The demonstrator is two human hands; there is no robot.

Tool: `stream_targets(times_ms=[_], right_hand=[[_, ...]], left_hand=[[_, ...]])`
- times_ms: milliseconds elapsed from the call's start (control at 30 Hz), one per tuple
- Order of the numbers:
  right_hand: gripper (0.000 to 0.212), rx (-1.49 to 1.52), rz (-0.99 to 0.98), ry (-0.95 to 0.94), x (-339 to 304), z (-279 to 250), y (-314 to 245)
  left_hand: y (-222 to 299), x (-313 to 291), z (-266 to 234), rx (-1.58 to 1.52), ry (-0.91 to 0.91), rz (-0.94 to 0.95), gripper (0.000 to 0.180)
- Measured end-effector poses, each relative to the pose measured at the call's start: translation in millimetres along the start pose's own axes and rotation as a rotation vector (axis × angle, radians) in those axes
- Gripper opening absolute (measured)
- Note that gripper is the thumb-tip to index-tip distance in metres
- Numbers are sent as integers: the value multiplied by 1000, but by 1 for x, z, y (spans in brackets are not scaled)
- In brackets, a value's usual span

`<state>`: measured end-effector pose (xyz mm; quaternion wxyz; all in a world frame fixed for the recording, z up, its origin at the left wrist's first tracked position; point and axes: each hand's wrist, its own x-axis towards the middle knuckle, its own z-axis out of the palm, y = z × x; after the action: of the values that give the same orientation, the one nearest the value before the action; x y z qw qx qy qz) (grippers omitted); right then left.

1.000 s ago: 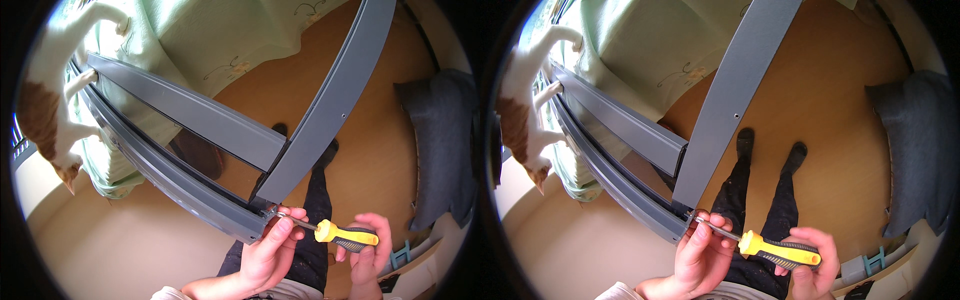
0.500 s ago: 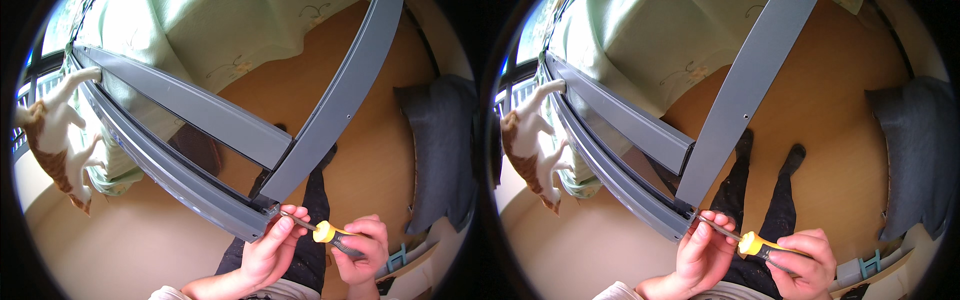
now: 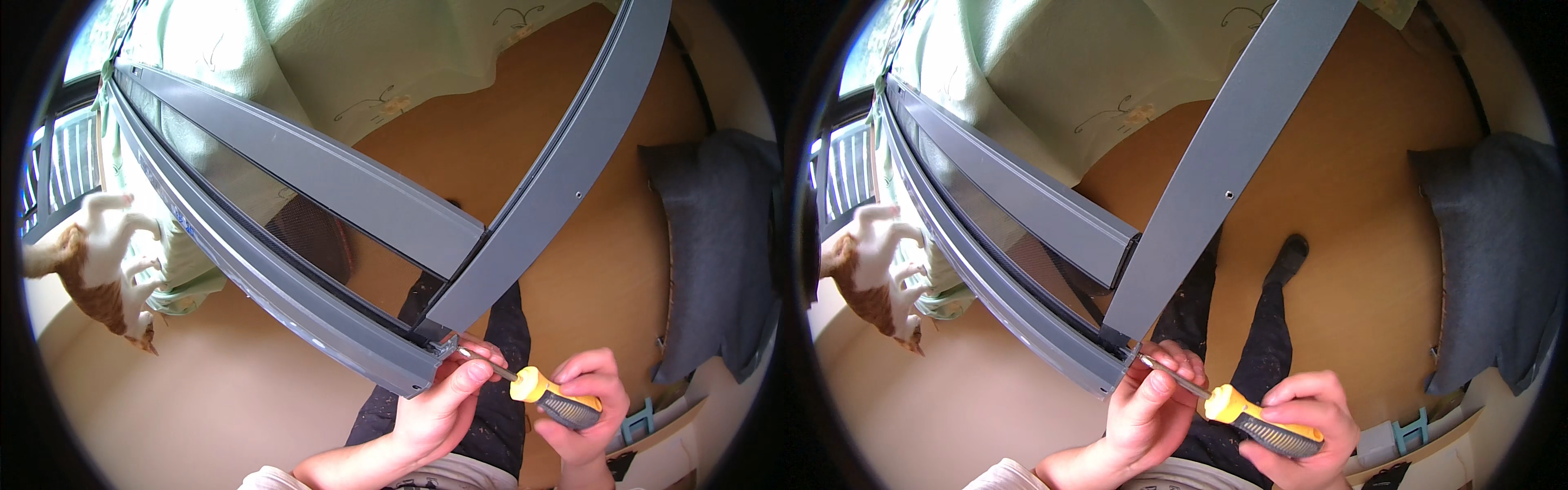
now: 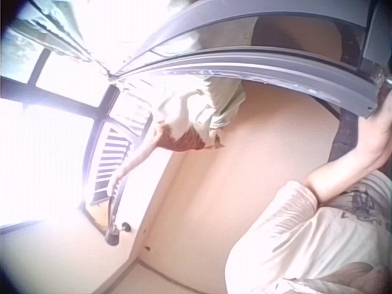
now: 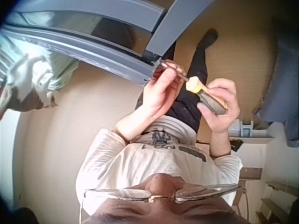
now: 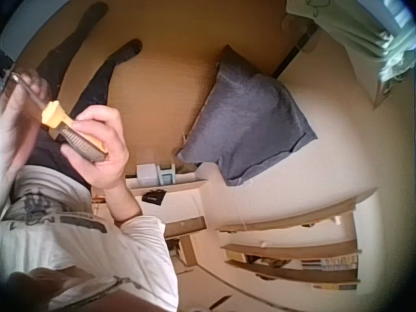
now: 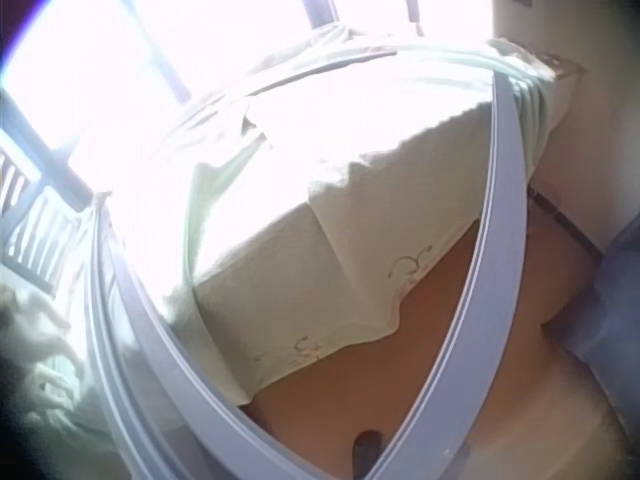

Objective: The person assembles a window screen frame by fitting rubber gaskets and corner pieces together, then secures the components using a screwdriver and refers to a smartphone during the process.

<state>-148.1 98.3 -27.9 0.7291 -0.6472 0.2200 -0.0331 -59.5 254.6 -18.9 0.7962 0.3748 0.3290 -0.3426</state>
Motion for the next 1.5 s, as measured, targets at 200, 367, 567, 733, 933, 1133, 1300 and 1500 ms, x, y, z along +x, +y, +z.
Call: stream_targets(times_ms=[200, 367, 567, 733, 933, 1133, 1300, 1500], right_hand=[[58, 599, 442, -11, 8, 8, -19], [50, 403, 324, -36, 9, 8, -16], [49, 506, 393, -31, 8, 7, -19], [49, 397, 332, -8, 11, 10, -19], [36, 289, 390, -6, 18, 7, -25], [36, 43, 150, -119, 21, 0, -18], [39, 272, 413, -20, 22, 8, -27], [39, -183, -19, -180, 25, -1, -24]], left_hand=[[-1, 1, -3, -116, -43, 39, 20], [0, 2, -3, 157, -19, 50, 18], [0, 1, 9, 103, 16, 95, 20], [-1, 1, -4, 217, -48, 123, 23], [-4, 1, 7, 93, 7, 99, 35], [-2, 2, 2, 99, 29, 81, 41], [-1, 0, 8, 48, 116, 39, 45], [-5, 7, -2, 64, -51, 112, 39]])
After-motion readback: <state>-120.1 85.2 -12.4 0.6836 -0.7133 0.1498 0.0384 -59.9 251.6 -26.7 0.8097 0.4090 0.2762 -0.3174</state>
